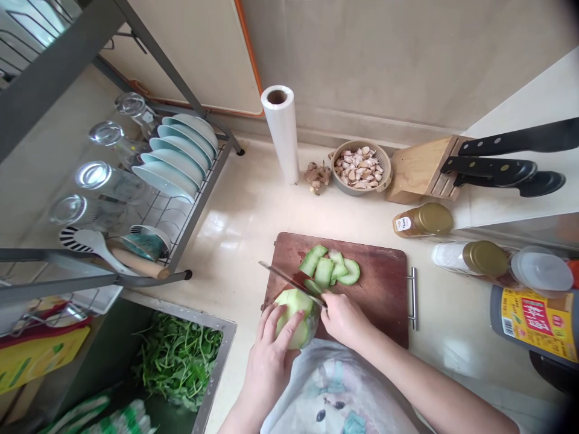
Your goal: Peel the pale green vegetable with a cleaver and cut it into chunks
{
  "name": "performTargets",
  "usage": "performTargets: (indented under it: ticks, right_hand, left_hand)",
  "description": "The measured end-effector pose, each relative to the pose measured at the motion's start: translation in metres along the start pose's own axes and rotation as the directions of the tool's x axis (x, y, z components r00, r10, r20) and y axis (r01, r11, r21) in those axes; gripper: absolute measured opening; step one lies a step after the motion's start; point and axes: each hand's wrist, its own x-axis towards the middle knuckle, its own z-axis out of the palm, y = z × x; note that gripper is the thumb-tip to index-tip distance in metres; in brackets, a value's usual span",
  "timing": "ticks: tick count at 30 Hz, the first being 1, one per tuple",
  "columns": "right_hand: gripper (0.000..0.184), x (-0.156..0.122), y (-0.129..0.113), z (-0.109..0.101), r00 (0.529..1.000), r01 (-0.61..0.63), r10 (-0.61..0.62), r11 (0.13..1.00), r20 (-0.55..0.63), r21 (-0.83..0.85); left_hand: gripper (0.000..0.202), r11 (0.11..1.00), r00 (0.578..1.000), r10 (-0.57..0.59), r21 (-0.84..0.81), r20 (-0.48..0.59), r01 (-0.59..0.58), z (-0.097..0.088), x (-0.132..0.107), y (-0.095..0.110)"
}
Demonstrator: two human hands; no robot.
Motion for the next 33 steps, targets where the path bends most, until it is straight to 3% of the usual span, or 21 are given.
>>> performTargets:
  ticks: [6, 9, 16, 22, 29, 33]
  right_hand:
    - [0.026, -0.027, 0.014, -0.015, 0.995, 0.097, -0.096, 0.995, 0.01, -0.04]
    - [0.019, -0.037, 0.01, -0.029, 0.991, 0.122, -0.116, 0.988, 0.061, -0.099]
    - [0.026, -0.027, -0.001, -0.047, 0.986, 0.136, -0.117, 0.976, 0.116, -0.169]
    - [0.025, -0.014, -0.006, -0.043, 0.988, 0.126, -0.108, 0.979, 0.114, -0.163]
    - [0.018, 0.016, -0.005, -0.022, 0.989, 0.134, -0.125, 0.982, 0.074, -0.134]
    - [0.015, 0.019, 0.001, -0.02, 0.991, 0.134, -0.132, 0.988, 0.038, -0.072]
  left_hand:
    - [0.064, 0.998, 0.999, -0.02, 0.065, -0.03, 0.022, 0.004, -0.003, 0.005]
    - [0.054, 0.994, 0.999, -0.031, 0.107, -0.044, 0.036, 0.008, -0.006, 0.004]
    - [0.061, 0.994, 0.998, -0.002, 0.11, -0.06, 0.009, 0.009, -0.006, 0.003]
    - [0.065, 0.999, 0.998, -0.006, 0.052, -0.058, 0.009, 0.006, -0.003, 0.006]
    - [0.067, 0.998, 1.0, -0.021, 0.052, 0.0, 0.021, 0.001, -0.001, 0.005]
    - [0.073, 0.988, 0.987, 0.094, 0.112, 0.133, -0.109, -0.014, 0.013, -0.002]
